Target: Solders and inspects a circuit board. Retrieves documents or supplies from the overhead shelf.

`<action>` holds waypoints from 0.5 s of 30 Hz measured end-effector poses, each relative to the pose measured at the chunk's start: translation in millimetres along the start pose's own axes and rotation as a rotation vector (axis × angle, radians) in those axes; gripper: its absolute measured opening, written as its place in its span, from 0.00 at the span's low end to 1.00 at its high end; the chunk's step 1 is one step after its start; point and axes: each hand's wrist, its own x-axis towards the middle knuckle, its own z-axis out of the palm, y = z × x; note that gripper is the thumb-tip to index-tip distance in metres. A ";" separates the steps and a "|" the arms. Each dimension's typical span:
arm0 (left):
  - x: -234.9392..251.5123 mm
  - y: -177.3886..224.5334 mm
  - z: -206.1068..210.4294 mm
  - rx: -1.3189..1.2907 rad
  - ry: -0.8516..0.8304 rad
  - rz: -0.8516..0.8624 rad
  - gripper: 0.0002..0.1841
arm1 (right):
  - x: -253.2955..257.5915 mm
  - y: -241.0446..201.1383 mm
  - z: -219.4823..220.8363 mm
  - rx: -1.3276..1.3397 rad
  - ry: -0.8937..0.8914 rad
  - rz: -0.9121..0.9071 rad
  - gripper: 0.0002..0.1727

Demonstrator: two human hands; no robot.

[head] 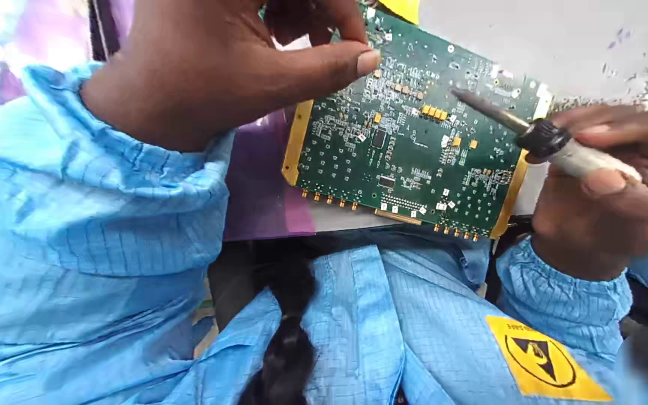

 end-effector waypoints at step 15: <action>-0.4 -1.6 7.1 -0.008 -0.164 0.082 0.09 | 3.0 8.9 26.7 0.141 0.006 -0.012 0.08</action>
